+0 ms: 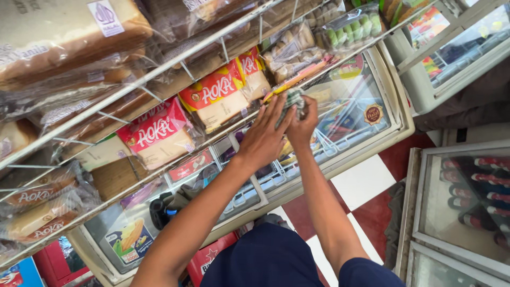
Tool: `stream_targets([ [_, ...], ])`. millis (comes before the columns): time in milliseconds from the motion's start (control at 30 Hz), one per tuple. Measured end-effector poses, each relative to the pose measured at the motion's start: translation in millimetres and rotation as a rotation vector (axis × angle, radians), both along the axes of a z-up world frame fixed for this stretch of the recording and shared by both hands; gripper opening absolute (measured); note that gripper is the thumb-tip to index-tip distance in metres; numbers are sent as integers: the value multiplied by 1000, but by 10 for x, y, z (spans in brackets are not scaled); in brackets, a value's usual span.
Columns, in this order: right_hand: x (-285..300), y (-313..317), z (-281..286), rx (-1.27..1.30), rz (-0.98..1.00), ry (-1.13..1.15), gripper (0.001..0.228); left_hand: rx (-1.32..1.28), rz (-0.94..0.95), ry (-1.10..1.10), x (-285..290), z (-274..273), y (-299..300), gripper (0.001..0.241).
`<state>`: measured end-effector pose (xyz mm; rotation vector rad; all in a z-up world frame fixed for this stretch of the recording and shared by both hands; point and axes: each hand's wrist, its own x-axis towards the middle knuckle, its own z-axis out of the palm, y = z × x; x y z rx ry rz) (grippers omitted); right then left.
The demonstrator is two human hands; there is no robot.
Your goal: The person scans bread packages with a handheld scanner, wipes the surface of a freezer and store shelves with a cloth, and organizes bread packages in a cardboard box.
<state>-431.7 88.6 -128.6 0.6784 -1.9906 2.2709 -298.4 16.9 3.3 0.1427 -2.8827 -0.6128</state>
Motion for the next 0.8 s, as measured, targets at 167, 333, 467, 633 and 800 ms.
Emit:
stream_targets([
  [167,-402,23,168,-45,-171,75,26,5,17,25,26,-56,-9,90],
  [333,-227,-230,278,-84,-277,55,23,49,25,94,34,-71,-23,90],
  [467,385,-181,116,21,-103,56,20,216,-5,83,162,8,-111,98],
  [633,662,225,104,247,470,64,43,179,-16,45,396,24,-156,91],
  [800,612,532,-150,474,546,84,34,122,32,-26,476,10,-191,81],
])
